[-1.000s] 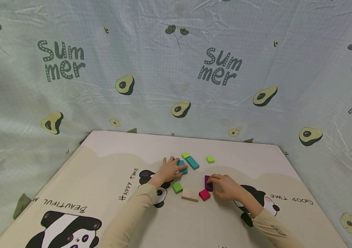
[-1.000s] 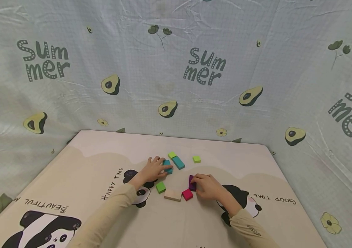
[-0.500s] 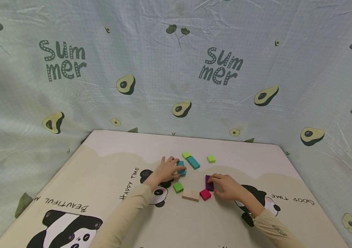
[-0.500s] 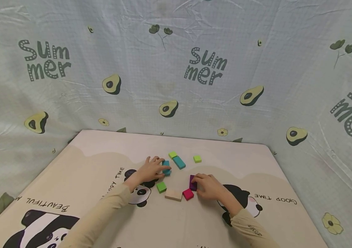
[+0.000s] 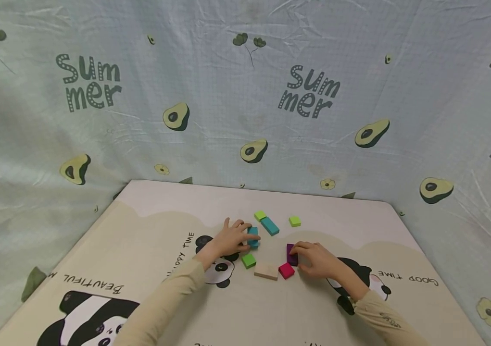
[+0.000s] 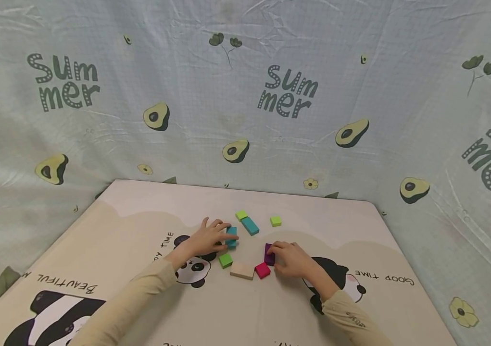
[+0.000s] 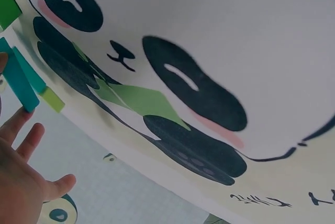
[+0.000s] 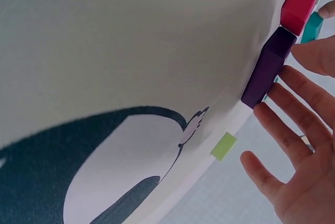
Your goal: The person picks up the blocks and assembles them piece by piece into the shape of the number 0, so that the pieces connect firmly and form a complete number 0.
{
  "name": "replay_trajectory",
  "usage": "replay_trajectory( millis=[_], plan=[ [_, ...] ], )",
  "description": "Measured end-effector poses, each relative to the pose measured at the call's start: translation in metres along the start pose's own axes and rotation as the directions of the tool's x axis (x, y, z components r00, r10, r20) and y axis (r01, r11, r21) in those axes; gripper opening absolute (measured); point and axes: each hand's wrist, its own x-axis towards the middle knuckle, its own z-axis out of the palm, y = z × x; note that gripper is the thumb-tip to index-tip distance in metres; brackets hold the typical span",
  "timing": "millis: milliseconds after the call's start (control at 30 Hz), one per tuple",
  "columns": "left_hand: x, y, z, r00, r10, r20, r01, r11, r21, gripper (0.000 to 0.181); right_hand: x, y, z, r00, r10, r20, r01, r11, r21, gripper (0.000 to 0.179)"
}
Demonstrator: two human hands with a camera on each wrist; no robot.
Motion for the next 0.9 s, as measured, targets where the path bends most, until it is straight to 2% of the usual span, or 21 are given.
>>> replay_trajectory(
  millis=[200, 633, 900],
  plan=[
    [-0.007, -0.001, -0.004, 1.000, 0.013, -0.004, -0.013, 1.000, -0.013, 0.037, 0.001, 0.002, 0.000, 1.000, -0.011, -0.005, 0.011, 1.000, -0.006, 0.028],
    [-0.018, -0.007, 0.004, 0.998, 0.045, -0.032, -0.044, 0.999, 0.006, 0.039, -0.001, 0.001, 0.002, 1.000, -0.007, -0.004, 0.007, 1.000, 0.000, 0.028],
    [-0.020, -0.008, 0.003, 0.999, 0.038, -0.004, -0.038, 0.999, -0.008, 0.040, -0.001, 0.000, 0.000, 1.000, -0.012, -0.009, 0.012, 1.000, -0.002, 0.028]
  ],
)
